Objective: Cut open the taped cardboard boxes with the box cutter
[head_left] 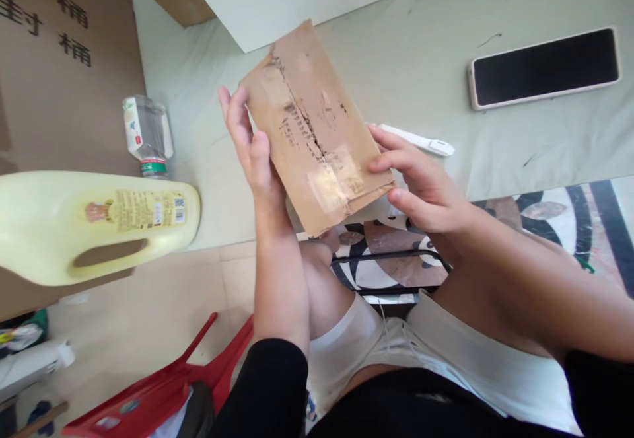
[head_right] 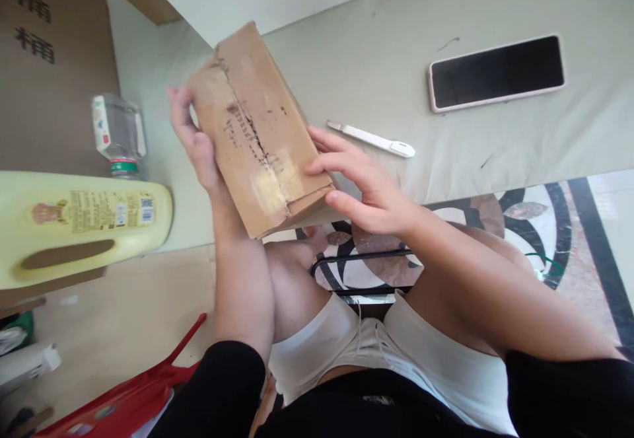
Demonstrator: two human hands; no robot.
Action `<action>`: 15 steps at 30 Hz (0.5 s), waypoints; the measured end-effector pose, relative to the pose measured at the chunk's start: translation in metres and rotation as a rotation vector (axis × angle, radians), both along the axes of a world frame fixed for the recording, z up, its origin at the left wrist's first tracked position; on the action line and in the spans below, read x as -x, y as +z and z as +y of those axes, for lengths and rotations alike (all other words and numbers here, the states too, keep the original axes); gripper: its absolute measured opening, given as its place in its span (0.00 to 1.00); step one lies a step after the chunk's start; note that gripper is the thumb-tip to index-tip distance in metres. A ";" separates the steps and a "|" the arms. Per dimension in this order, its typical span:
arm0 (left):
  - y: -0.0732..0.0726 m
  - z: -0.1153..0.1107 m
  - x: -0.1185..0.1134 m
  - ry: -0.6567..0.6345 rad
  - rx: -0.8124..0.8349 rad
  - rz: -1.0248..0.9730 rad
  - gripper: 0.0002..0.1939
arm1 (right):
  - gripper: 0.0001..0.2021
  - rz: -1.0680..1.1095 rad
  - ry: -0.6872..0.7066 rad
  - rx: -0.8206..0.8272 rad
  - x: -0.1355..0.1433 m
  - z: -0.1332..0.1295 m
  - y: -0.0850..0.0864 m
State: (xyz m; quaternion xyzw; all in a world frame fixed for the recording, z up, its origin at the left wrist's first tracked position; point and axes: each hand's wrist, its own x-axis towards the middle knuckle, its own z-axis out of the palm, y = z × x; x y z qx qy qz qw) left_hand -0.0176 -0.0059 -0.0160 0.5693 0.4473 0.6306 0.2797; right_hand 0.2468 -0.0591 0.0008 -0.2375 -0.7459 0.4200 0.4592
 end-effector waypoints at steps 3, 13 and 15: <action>-0.003 0.007 -0.004 -0.101 -0.147 -0.089 0.30 | 0.18 0.019 0.005 0.012 -0.004 -0.001 -0.001; 0.009 0.005 -0.028 -0.150 -0.128 -0.356 0.24 | 0.18 -0.006 -0.026 -0.038 -0.009 -0.005 0.003; 0.012 0.001 -0.030 -0.135 -0.107 -0.356 0.23 | 0.16 -0.049 -0.170 -0.050 -0.012 -0.004 0.003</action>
